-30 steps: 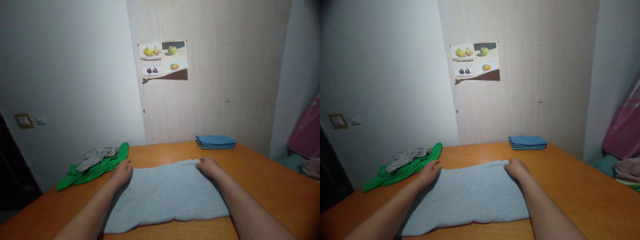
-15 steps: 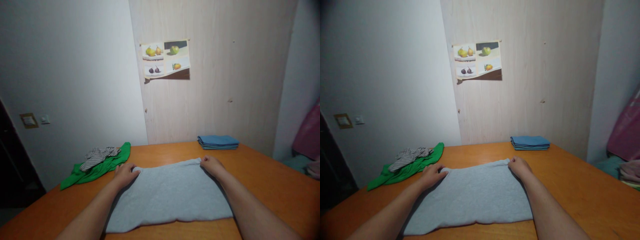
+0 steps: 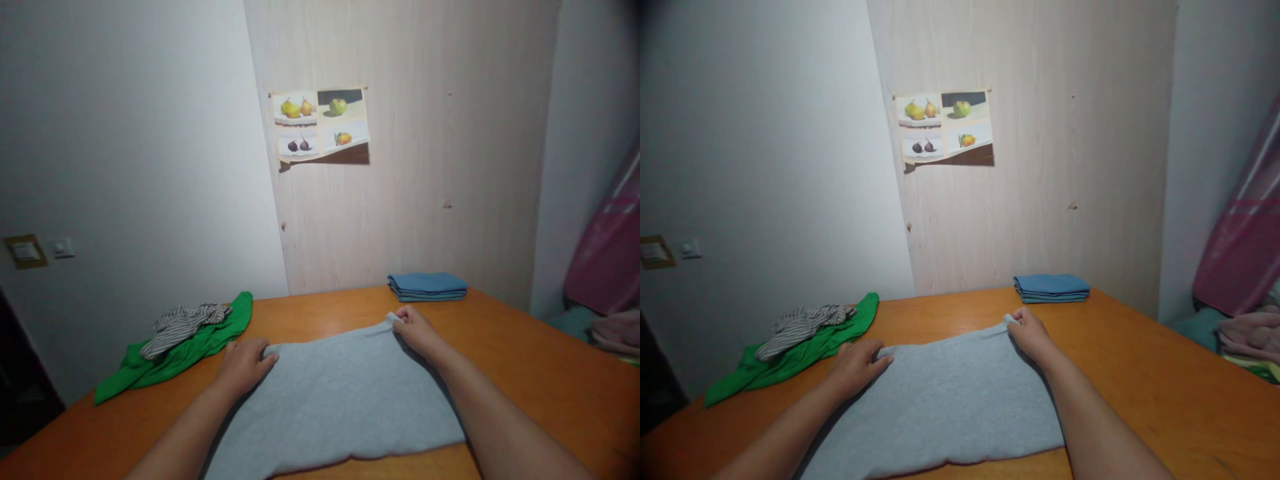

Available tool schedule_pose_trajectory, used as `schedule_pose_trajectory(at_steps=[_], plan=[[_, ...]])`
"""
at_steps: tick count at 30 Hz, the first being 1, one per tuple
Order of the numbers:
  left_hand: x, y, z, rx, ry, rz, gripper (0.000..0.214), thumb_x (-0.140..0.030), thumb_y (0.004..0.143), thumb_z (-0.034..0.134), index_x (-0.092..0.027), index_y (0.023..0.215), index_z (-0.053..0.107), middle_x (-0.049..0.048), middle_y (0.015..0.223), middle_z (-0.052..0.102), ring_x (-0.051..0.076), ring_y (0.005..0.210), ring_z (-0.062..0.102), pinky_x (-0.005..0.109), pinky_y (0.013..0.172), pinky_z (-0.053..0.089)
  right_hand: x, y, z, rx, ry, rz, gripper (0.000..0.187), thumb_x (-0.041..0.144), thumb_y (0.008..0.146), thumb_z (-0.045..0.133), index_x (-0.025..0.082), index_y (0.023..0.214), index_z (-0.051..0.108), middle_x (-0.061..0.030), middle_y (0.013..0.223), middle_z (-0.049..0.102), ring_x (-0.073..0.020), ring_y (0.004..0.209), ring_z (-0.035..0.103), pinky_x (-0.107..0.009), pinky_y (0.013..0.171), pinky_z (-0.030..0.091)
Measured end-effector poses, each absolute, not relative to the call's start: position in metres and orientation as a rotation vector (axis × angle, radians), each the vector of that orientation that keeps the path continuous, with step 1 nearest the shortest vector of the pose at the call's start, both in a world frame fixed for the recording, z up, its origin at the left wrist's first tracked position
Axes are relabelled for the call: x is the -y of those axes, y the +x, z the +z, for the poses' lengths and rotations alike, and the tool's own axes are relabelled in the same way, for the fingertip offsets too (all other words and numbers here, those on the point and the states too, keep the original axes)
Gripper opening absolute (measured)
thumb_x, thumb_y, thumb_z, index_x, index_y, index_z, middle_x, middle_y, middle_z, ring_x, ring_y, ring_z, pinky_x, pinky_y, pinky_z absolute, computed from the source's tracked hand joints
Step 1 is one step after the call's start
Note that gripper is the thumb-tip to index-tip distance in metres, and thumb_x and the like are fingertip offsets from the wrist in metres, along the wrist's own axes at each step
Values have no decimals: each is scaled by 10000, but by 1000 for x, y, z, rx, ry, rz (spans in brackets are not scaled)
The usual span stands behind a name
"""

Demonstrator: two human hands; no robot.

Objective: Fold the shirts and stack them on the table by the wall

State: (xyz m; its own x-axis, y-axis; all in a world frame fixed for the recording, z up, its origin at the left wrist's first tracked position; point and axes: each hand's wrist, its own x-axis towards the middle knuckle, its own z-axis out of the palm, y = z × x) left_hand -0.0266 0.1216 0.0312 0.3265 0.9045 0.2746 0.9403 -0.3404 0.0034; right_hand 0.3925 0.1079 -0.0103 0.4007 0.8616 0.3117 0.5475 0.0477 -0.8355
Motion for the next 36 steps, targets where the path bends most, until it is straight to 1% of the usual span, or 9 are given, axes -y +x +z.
schedule_pose_trajectory(at_steps=[4, 6, 8, 12, 20, 25, 29, 32, 36], plan=[[-125, -32, 27, 1619, -2476, -390, 218, -403, 878, 581, -241, 1000, 663, 72, 1094, 695, 271, 1095, 605, 354, 865, 376, -107, 389, -7, 1243, -1523, 502, 173, 302, 753, 575, 207, 896, 550, -12, 728, 627, -154, 628, 550, -237, 556, 381], [-127, -35, 25, 1653, -2515, -406, 322, -389, 857, 614, -260, 1147, 661, 73, 1189, 686, 267, 1155, 587, 353, 901, 375, -106, 391, -5, 1248, -1468, 557, 157, 293, 718, 556, 208, 850, 555, -9, 708, 617, -155, 622, 543, -240, 554, 378], [-127, -36, 26, 1677, -2541, -365, 369, -408, 854, 626, -268, 1193, 665, 73, 1199, 695, 275, 1161, 587, 368, 916, 368, -105, 394, -5, 1260, -1405, 611, 120, 273, 679, 520, 216, 782, 541, 7, 666, 584, -149, 599, 522, -239, 539, 360], [-122, -33, 31, 1628, -2465, -323, 286, -452, 859, 630, -267, 1067, 695, 77, 1102, 709, 294, 1104, 592, 395, 903, 345, -107, 404, -8, 1279, -1375, 614, 78, 238, 626, 475, 230, 700, 498, 38, 589, 488, -138, 544, 454, -235, 506, 304], [-110, -34, 31, 1522, -2404, -352, 188, -396, 912, 532, -243, 856, 626, 63, 954, 702, 269, 990, 605, 406, 877, 324, -112, 408, -18, 1332, -1547, 447, 83, 275, 713, 519, 218, 653, 518, 7, 626, 557, -159, 620, 501, -246, 554, 348], [-120, -37, 39, 1725, -2354, -526, 217, -380, 962, 417, -246, 894, 574, 14, 850, 711, 224, 882, 645, 398, 927, 339, -112, 408, -18, 1251, -1482, 437, 113, 314, 771, 536, 206, 767, 568, 3, 683, 605, -167, 657, 550, -237, 572, 374], [-137, -34, 33, 1887, -2311, -452, 227, -406, 943, 437, -237, 932, 588, 47, 927, 740, 266, 931, 663, 434, 922, 354, -118, 411, -30, 1273, -1702, 261, 98, 208, 744, 538, 197, 815, 605, -8, 712, 624, -179, 687, 573, -251, 610, 380], [-144, -32, 26, 1979, -2344, -373, 215, -394, 902, 483, -228, 886, 619, 67, 956, 755, 291, 966, 669, 446, 904, 365, -122, 412, -37, 1302, -1859, 224, 298, 165, 737, 568, 162, 1022, 657, -39, 778, 667, -197, 730, 607, -268, 650, 407], [-150, -35, 27, 2073, -2324, -387, 248, -422, 880, 485, -227, 821, 626, 41, 867, 751, 268, 903, 674, 382, 807, 400, -123, 411, -32, 1233, -1885, 314, 570, 180, 763, 593, 98, 1327, 572, -88, 898, 711, -207, 772, 655, -275, 680, 453]])
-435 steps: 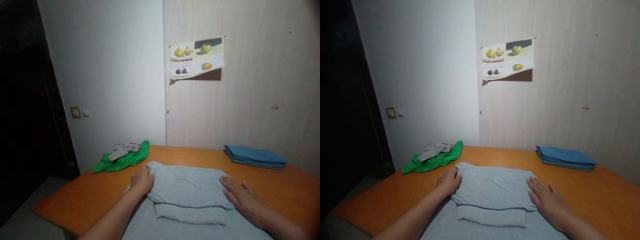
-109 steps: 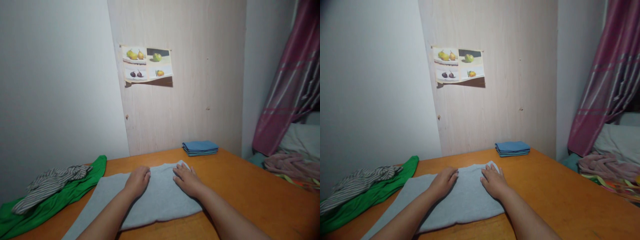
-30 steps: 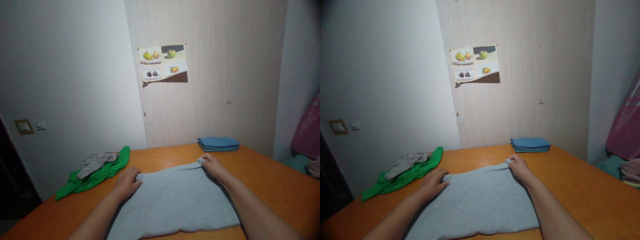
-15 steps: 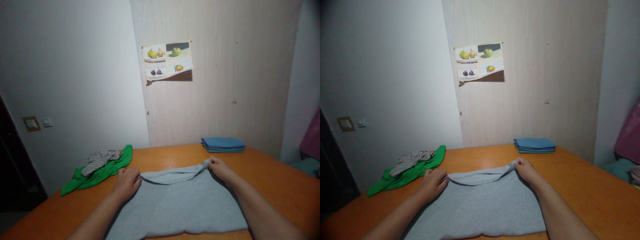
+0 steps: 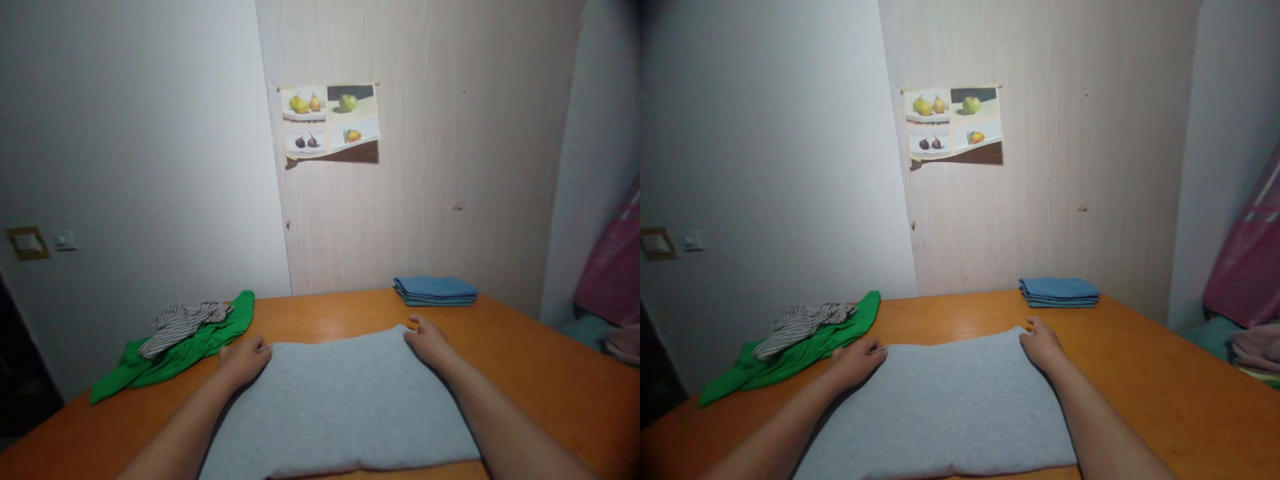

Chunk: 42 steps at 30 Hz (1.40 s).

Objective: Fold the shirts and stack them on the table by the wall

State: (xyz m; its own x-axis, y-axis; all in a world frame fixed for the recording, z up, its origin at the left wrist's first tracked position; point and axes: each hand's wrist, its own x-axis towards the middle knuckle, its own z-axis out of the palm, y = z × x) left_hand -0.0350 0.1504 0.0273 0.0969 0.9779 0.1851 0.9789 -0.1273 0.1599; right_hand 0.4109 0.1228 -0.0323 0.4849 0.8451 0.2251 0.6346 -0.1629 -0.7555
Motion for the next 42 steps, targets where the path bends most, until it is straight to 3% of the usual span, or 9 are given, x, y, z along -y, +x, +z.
schedule_pose_trajectory(at_steps=[5, 10, 16, 19, 22, 24, 29, 33, 42], plan=[[-155, -46, 36, 2101, -2223, -452, 226, -380, 889, 463, -250, 920, 646, 27, 926, 750, 265, 951, 668, 388, 831, 399, -120, 411, -27, 1229, -1936, 337, 635, 139, 779, 555, 109, 1413, 522, -122, 1036, 728, -218, 874, 691, -285, 758, 488], [-146, -39, 40, 1932, -1990, -466, 331, -346, 898, 483, -205, 1151, 642, 144, 1173, 689, 360, 1144, 583, 496, 933, 374, -108, 402, -12, 1394, -2035, 12, 547, 237, 847, 557, 127, 1382, 581, -185, 1273, 656, -311, 1168, 619, -365, 953, 456], [-115, 3, 28, 1883, -2325, -484, 386, -363, 998, 341, -200, 1154, 654, 140, 1234, 682, 286, 1175, 604, 424, 1010, 400, -90, 365, 5, 1806, -1792, 26, 447, 414, 1002, 398, 171, 1251, 678, -145, 1325, 661, -265, 1241, 588, -340, 1063, 402], [-104, 9, 10, 1894, -2436, -366, 506, -487, 1012, 301, -209, 1287, 623, 161, 1447, 580, 330, 1382, 476, 544, 1165, 252, -89, 355, -13, 2039, -1824, 73, 531, 506, 998, 401, 140, 1282, 662, -178, 1353, 642, -311, 1294, 553, -416, 1110, 371], [-102, 2, -4, 1904, -2490, -279, 687, -634, 982, 279, -209, 1476, 496, 161, 1612, 384, 345, 1520, 271, 614, 1215, 101, -93, 357, -35, 2086, -1952, 70, 674, 583, 982, 394, 109, 1436, 550, -191, 1532, 484, -348, 1454, 381, -496, 1185, 272], [-104, -5, -6, 1914, -2503, -230, 766, -712, 953, 252, -240, 1524, 446, 145, 1639, 332, 355, 1537, 222, 651, 1208, 61, -96, 361, -44, 2074, -1995, 67, 741, 613, 984, 350, 103, 1509, 467, -177, 1602, 385, -342, 1507, 287, -521, 1211, 224], [-113, -25, -3, 2009, -2420, -179, 910, -835, 880, 189, -262, 1553, 406, 138, 1657, 287, 402, 1536, 192, 699, 1178, 115, -99, 365, -46, 2095, -2048, 57, 840, 694, 964, 259, 104, 1535, 436, -160, 1625, 346, -336, 1526, 246, -523, 1222, 220], [-121, -43, -4, 2007, -2430, -187, 912, -823, 892, 177, -235, 1547, 419, 150, 1641, 324, 364, 1530, 238, 615, 1205, 169, -97, 363, -41, 2125, -2079, 40, 863, 707, 960, 223, 102, 1544, 421, -155, 1634, 329, -326, 1532, 232, -502, 1231, 207], [-118, -42, 3, 1863, -2393, -171, 768, -712, 959, 245, -222, 1509, 463, 148, 1632, 349, 367, 1533, 223, 669, 1190, 91, -96, 359, -32, 2157, -2101, 60, 849, 690, 972, 220, 99, 1562, 372, -169, 1639, 314, -320, 1540, 201, -494, 1231, 169]])
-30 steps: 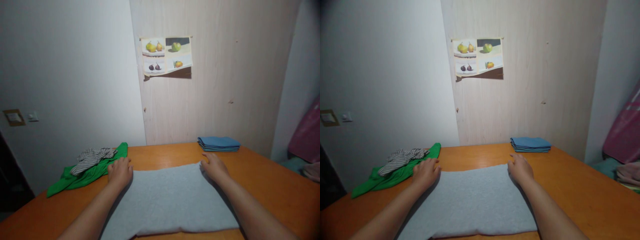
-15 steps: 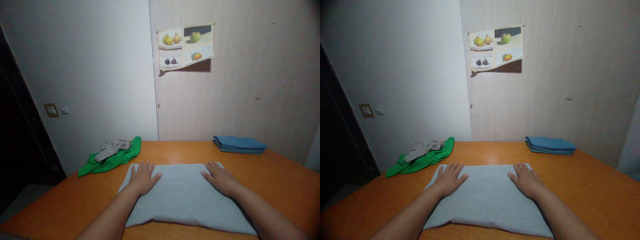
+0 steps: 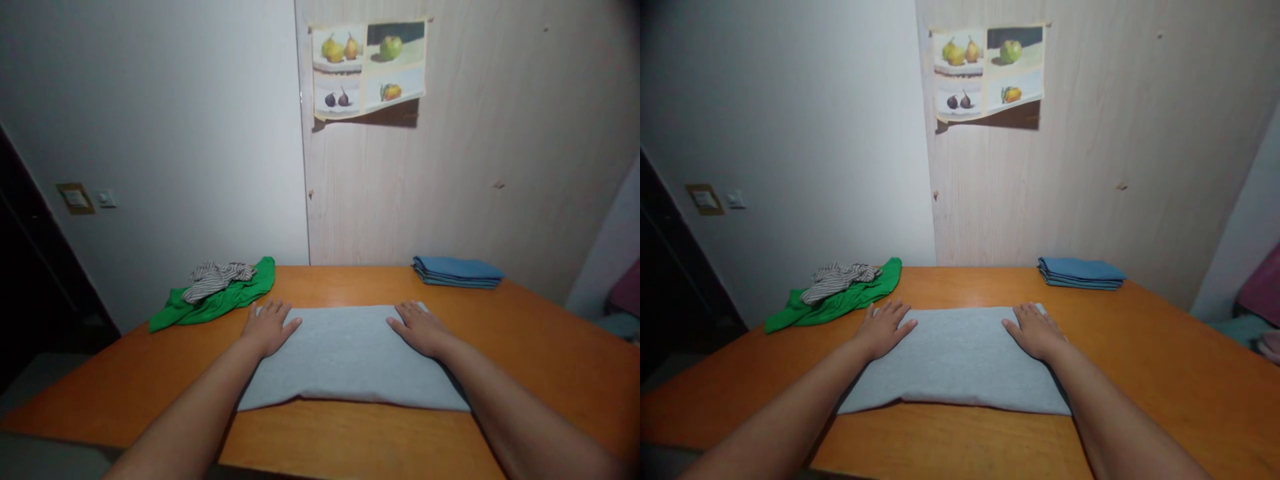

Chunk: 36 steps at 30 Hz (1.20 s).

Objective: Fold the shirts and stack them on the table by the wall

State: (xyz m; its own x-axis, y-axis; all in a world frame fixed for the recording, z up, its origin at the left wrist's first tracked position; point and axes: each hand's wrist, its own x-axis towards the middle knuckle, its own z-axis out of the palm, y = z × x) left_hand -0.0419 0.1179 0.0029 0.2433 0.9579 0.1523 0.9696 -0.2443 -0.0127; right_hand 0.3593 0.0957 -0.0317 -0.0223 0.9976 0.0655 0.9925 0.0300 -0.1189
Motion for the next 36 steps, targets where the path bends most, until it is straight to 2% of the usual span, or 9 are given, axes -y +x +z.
schedule_pose_trajectory(at_steps=[4, 8, 11, 14, 16, 18, 21, 28, 36], plan=[[-105, -26, 11, 1822, -2399, -191, 702, -640, 984, 286, -185, 1476, 496, 175, 1635, 332, 379, 1533, 213, 666, 1189, 90, -95, 357, -28, 2162, -2110, 97, 829, 682, 978, 221, 108, 1553, 387, -167, 1636, 323, -317, 1537, 206, -486, 1227, 167], [-82, 2, 20, 1892, -2641, -283, 695, -599, 1007, 195, -193, 1506, 457, 155, 1641, 325, 332, 1531, 250, 602, 1198, 190, -88, 345, -11, 2121, -2190, 99, 771, 634, 993, 257, 124, 1559, 370, -169, 1641, 311, -342, 1537, 193, -549, 1211, 163], [-63, 23, 25, 1872, -2858, -314, 757, -639, 995, 140, -198, 1558, 387, 129, 1666, 265, 305, 1549, 202, 552, 1219, 191, -75, 321, 13, 2131, -2150, 72, 778, 610, 987, 321, 81, 1556, 362, -197, 1642, 289, -366, 1539, 173, -574, 1212, 144], [-47, 34, 24, 1788, -2969, -202, 787, -693, 972, 155, -238, 1594, 312, 109, 1690, 169, 320, 1562, 122, 595, 1218, 143, -53, 286, 29, 2214, -1892, 197, 782, 594, 1004, 278, 42, 1551, 366, -201, 1629, 316, -323, 1535, 218, -447, 1223, 207], [-39, 35, 20, 1727, -2996, -104, 799, -717, 959, 179, -258, 1605, 278, 109, 1692, 143, 329, 1564, 100, 626, 1211, 120, -36, 263, 30, 2267, -1760, 292, 796, 606, 1007, 242, 46, 1563, 349, -184, 1639, 301, -304, 1547, 184, -422, 1235, 181], [-32, 33, 14, 1681, -2993, -40, 828, -745, 941, 208, -260, 1610, 264, 110, 1691, 139, 331, 1564, 87, 630, 1214, 96, -19, 246, 22, 2342, -1705, 406, 818, 623, 1002, 238, 51, 1584, 303, -182, 1659, 239, -317, 1555, 138, -463, 1236, 166], [-26, 28, 9, 1632, -2969, -31, 874, -788, 913, 243, -264, 1612, 257, 97, 1691, 138, 322, 1567, 74, 614, 1226, 65, -2, 235, 8, 2391, -1743, 435, 820, 643, 994, 243, 102, 1610, 247, -146, 1685, 147, -323, 1563, 70, -539, 1238, 76], [-23, 17, 13, 1604, -2956, -17, 932, -858, 850, 305, -318, 1607, 250, 56, 1690, 125, 320, 1567, 76, 632, 1224, 45, 0, 249, 8, 2414, -1799, 435, 873, 749, 947, 231, 208, 1631, 191, -103, 1697, 93, -314, 1566, 45, -565, 1228, 18], [-39, -11, 3, 1844, -2739, -32, 826, -780, 897, 328, -344, 1596, 273, 21, 1681, 108, 316, 1566, 49, 637, 1219, 19, -3, 300, 6, 2178, -2068, 365, 961, 793, 922, 176, 139, 1626, 202, -138, 1692, 89, -315, 1566, 44, -535, 1236, 11]])
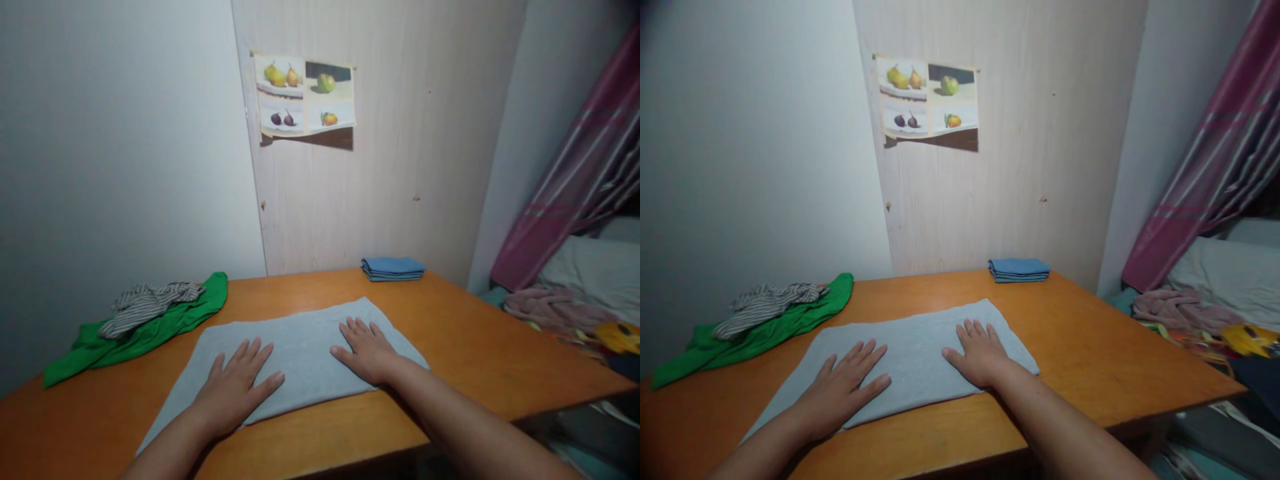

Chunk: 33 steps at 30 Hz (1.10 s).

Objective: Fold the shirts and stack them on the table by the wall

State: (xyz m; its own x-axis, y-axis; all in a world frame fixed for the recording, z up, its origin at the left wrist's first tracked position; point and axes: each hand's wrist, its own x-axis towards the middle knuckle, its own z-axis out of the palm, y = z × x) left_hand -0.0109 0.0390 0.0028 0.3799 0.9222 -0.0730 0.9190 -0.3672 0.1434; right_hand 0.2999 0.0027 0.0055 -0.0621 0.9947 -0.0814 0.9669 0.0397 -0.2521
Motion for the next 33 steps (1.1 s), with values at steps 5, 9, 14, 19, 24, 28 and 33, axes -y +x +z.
schedule_pose_trajectory(at_steps=[5, 9, 14, 19, 24, 28, 33], plan=[[-46, -25, -2, -1799, 2464, 34, 777, -703, 930, 323, -304, 1596, 285, 21, 1679, 116, 298, 1567, 76, 621, 1225, 60, -10, 329, -4, 2022, -2236, 284, 928, 754, 940, 187, 127, 1623, 205, -119, 1695, 95, -287, 1570, 33, -528, 1239, 15], [-47, -29, 1, -1879, 2432, 34, 805, -726, 917, 322, -297, 1597, 285, 28, 1678, 135, 309, 1566, 82, 637, 1219, 91, -14, 339, -10, 1971, -2269, 223, 922, 743, 945, 205, 118, 1623, 205, -136, 1694, 114, -297, 1568, 53, -525, 1240, 40], [-49, -41, 0, -1924, 2420, 101, 864, -761, 906, 317, -243, 1598, 307, 86, 1683, 146, 337, 1560, 115, 582, 1226, 153, -17, 341, -18, 1960, -2272, 165, 894, 724, 951, 214, 125, 1614, 245, -125, 1692, 139, -294, 1566, 78, -530, 1243, 58], [-52, -62, -4, -1976, 2363, 160, 875, -768, 910, 294, -225, 1595, 323, 155, 1677, 188, 329, 1550, 183, 535, 1227, 176, -20, 346, -28, 1955, -2263, 90, 858, 695, 955, 238, 133, 1603, 288, -122, 1682, 194, -299, 1560, 124, -542, 1238, 117], [-49, -83, -2, -2117, 2246, 205, 825, -712, 926, 323, -198, 1570, 370, 172, 1655, 280, 357, 1523, 261, 558, 1190, 225, -21, 347, -32, 1965, -2275, 31, 853, 688, 948, 230, 138, 1594, 317, -108, 1676, 220, -295, 1557, 144, -537, 1236, 150], [-45, -96, 8, -2226, 2182, 430, 597, -578, 939, 403, -149, 1297, 613, 198, 1369, 629, 335, 1288, 556, 426, 1048, 389, -23, 348, -35, 1960, -2275, -4, 850, 686, 941, 233, 142, 1586, 342, -109, 1670, 242, -304, 1552, 167, -544, 1231, 173], [-53, -106, 19, -2262, 1927, 513, 404, -557, 865, 531, -177, 923, 654, 135, 1020, 743, 284, 981, 676, 306, 743, 447, -27, 351, -41, 1955, -2244, -28, 840, 675, 935, 250, 141, 1572, 373, -122, 1660, 270, -321, 1548, 176, -564, 1221, 192]])
